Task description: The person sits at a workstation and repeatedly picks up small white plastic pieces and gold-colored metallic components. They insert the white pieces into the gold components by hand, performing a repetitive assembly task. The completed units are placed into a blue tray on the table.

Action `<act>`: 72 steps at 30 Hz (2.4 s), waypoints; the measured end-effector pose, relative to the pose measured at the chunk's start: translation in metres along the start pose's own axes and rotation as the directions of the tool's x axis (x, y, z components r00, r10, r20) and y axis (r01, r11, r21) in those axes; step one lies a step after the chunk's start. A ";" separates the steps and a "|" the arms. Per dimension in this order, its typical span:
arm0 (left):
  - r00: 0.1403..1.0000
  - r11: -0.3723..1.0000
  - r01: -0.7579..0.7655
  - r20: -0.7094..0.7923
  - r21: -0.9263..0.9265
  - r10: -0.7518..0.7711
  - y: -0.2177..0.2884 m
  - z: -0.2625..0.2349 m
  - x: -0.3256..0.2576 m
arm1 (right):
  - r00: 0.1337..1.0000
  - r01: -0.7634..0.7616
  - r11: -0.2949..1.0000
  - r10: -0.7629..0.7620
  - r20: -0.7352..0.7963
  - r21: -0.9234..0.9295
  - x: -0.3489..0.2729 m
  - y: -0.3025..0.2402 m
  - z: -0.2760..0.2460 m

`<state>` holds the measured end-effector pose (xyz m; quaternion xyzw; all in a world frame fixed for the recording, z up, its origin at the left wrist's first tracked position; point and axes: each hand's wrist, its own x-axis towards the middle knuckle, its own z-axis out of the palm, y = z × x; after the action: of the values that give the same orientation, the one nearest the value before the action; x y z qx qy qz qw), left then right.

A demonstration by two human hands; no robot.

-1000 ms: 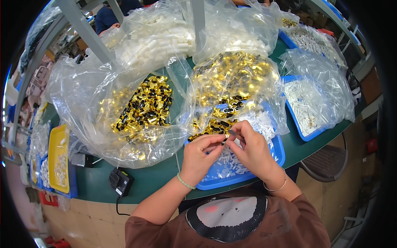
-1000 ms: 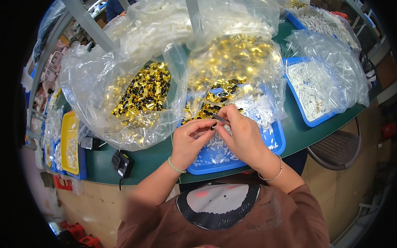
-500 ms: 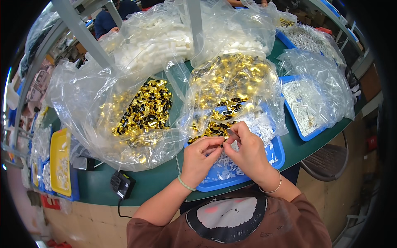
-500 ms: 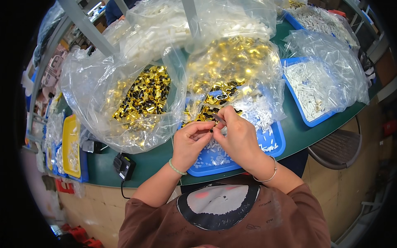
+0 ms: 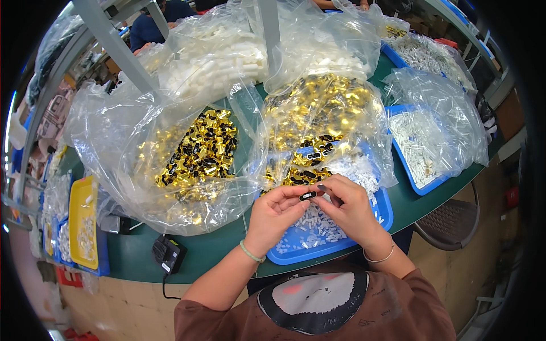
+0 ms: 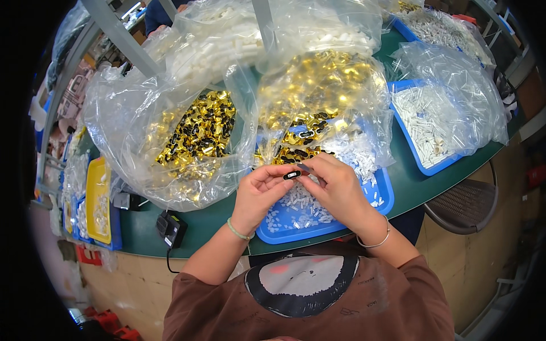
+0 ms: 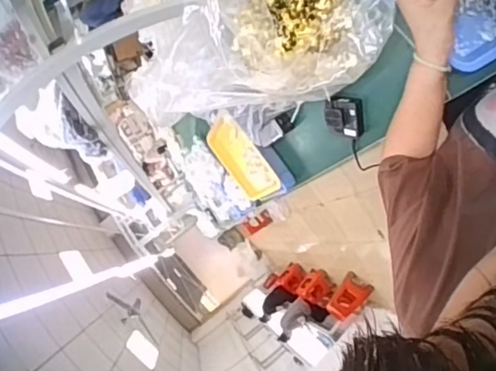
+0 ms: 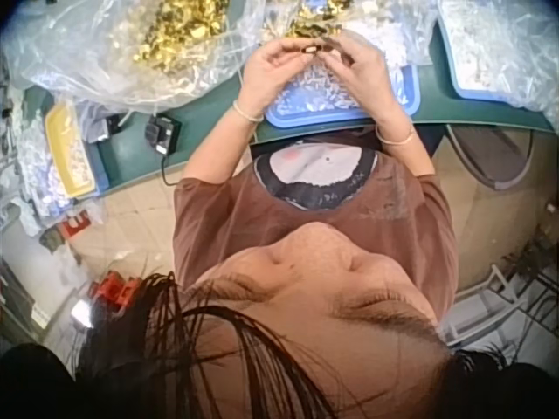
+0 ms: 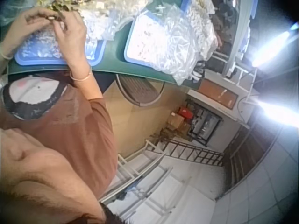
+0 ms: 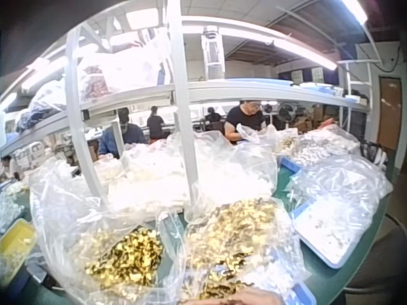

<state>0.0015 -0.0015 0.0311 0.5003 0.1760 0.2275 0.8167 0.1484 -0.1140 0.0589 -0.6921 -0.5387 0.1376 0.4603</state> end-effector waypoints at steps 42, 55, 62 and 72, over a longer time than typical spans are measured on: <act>0.997 0.998 0.037 0.069 0.042 -0.040 0.001 -0.004 -0.002 | 0.987 0.153 0.988 -0.154 -0.043 -0.015 -0.004 0.010 0.007; 0.986 0.990 0.124 0.115 -0.059 -0.117 -0.008 -0.013 0.003 | 0.929 0.368 0.926 -0.370 -0.008 -0.089 -0.004 0.015 0.012; 0.978 0.954 0.193 0.128 -0.231 -0.167 -0.001 -0.010 0.002 | 0.935 0.350 0.934 -0.353 -0.036 -0.076 -0.004 0.011 0.011; 0.992 0.988 0.121 0.056 -0.094 -0.116 -0.006 -0.007 0.001 | 0.981 0.194 0.980 -0.192 0.033 -0.052 -0.007 0.008 0.008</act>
<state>-0.0003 0.0020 0.0221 0.4542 0.1734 0.1744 0.8563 0.1451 -0.1164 0.0468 -0.6470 -0.6133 0.0870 0.4445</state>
